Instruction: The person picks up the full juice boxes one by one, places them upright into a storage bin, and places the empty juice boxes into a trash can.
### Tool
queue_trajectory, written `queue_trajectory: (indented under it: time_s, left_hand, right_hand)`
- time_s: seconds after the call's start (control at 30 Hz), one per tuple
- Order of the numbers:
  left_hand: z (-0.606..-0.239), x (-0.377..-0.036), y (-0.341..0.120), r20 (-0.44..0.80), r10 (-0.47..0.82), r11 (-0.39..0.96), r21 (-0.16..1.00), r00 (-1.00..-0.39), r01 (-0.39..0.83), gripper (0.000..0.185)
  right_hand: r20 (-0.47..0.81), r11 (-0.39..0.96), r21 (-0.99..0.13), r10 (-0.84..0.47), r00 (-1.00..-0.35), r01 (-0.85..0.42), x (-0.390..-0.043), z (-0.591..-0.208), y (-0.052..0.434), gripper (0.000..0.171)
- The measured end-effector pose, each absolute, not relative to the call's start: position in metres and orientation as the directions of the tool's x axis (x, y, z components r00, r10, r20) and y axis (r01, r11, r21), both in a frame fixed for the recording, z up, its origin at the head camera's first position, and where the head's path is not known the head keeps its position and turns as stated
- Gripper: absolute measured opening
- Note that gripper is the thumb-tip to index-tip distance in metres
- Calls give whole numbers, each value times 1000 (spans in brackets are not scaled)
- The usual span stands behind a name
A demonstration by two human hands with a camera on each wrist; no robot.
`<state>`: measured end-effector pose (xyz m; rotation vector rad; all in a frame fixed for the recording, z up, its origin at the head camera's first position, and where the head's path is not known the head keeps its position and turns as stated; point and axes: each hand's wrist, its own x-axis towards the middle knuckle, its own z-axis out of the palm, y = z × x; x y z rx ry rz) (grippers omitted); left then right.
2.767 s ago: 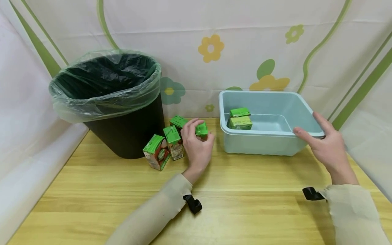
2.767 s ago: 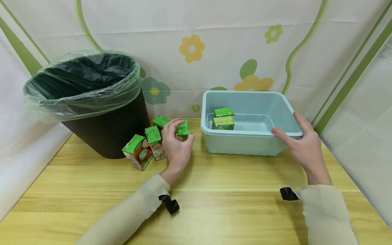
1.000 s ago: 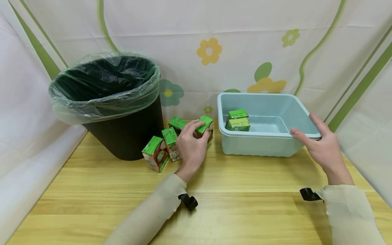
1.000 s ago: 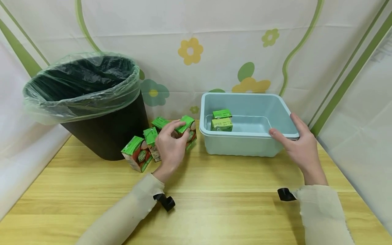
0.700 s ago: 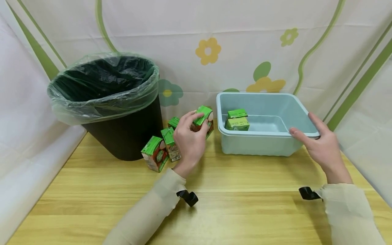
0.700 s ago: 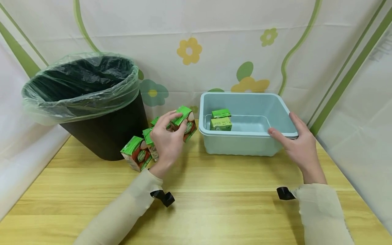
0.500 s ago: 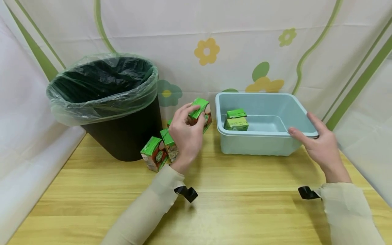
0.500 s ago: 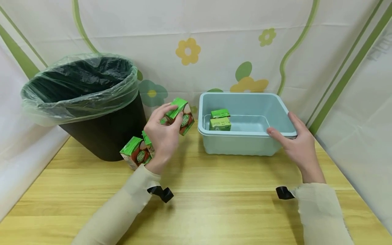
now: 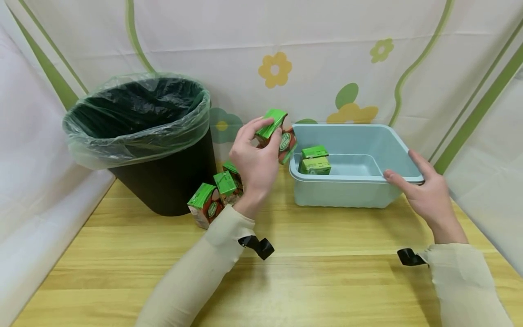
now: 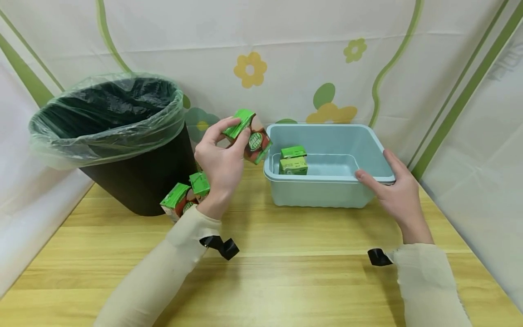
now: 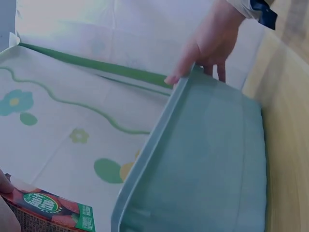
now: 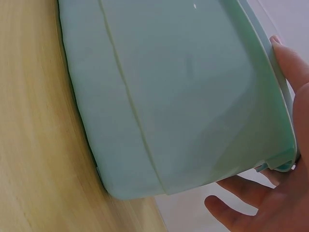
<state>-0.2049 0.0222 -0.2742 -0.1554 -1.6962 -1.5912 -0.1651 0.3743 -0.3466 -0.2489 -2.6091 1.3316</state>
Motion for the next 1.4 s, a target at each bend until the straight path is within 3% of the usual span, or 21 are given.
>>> queue_trajectory:
  time_s: [0.3,0.5,0.77,1.1,1.4]
  left_hand:
    - [-268,-211,39,485,-331,102,871,-809,481,21]
    - [-276,-217,50,505,-218,59,861,-835,505,24]
    - [-285,-220,61,464,0,129,879,-886,460,32]
    - [-296,-225,68,418,175,245,858,-891,451,42]
    - [-305,-230,72,431,283,377,772,-857,512,36]
  right_hand:
    - [102,580,-812,241,-965,59,-165,-347,376,89]
    - [102,587,-807,246,-964,65,-166,-347,376,91]
    - [105,591,-804,247,-963,64,-165,-347,376,90]
    - [105,581,-812,242,-965,58,-166,-345,373,92]
    - [110,589,-806,249,-962,61,-166,-346,373,91]
